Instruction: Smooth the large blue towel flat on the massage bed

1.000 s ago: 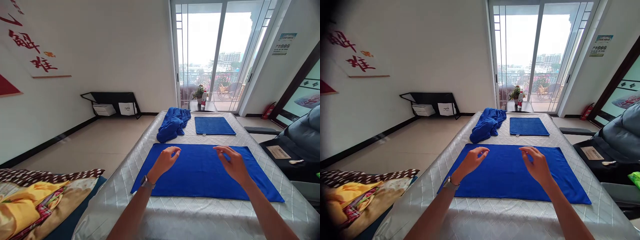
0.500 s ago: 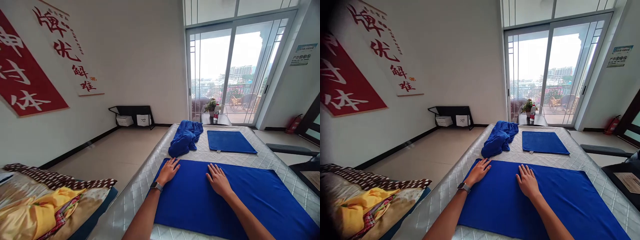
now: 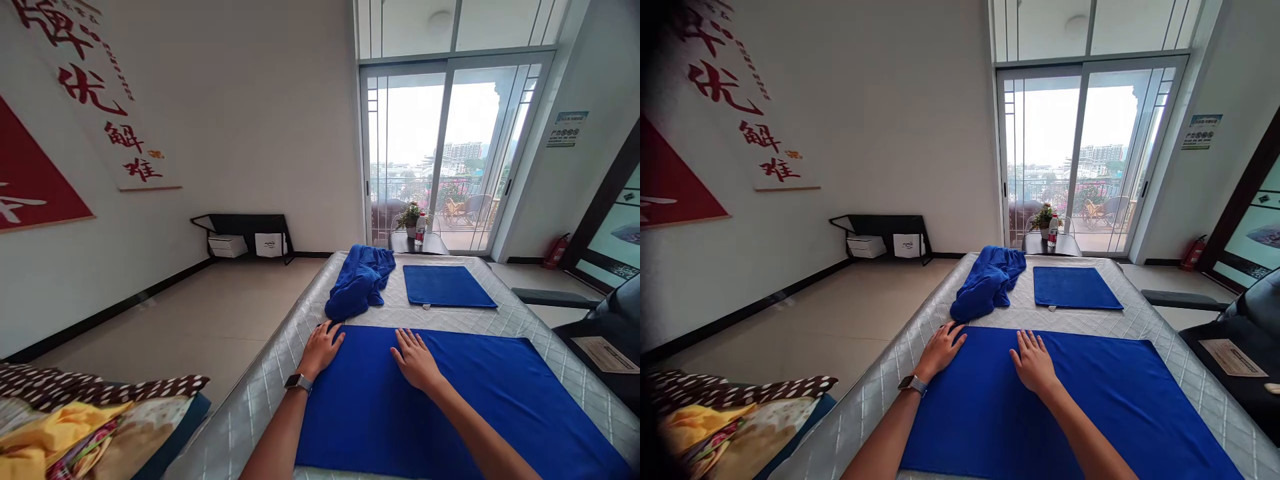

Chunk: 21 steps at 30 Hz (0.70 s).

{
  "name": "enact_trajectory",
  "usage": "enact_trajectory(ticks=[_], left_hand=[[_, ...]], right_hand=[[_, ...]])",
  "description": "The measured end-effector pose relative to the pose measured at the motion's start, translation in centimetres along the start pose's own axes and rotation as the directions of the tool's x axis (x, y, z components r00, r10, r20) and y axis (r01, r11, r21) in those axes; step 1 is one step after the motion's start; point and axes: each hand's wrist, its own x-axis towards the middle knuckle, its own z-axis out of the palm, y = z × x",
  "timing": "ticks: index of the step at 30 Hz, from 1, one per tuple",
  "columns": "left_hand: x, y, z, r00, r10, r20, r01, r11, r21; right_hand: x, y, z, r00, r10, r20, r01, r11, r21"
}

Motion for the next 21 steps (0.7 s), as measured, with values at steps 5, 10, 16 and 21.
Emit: enact_trajectory(ticks=[5, 10, 16, 21], left_hand=[[-0.1, -0.5, 0.1, 0.997, -0.020, 0.078, 0.018, 1.000, 0.024], [0.0, -1.3, 0.7, 0.990, -0.015, 0.139, 0.007, 0.998, 0.058], [0.1, -1.3, 0.7, 0.988, -0.002, 0.154, -0.007, 0.998, 0.056], [0.2, -1.5, 0.7, 0.988, 0.000, 0.155, -0.003, 1.000, 0.019]], right_hand=[[0.1, 0.3, 0.7, 0.999, -0.024, 0.025, 0.024, 1.000, 0.000], [-2.6, 5.8, -0.4, 0.997, 0.067, 0.031, -0.066, 0.997, -0.046], [-7.8, 17.6, -2.9, 0.961, 0.277, -0.006, -0.276, 0.953, -0.122], [-10.7, 25.5, -3.3, 0.901, 0.424, -0.086, -0.433, 0.882, -0.184]])
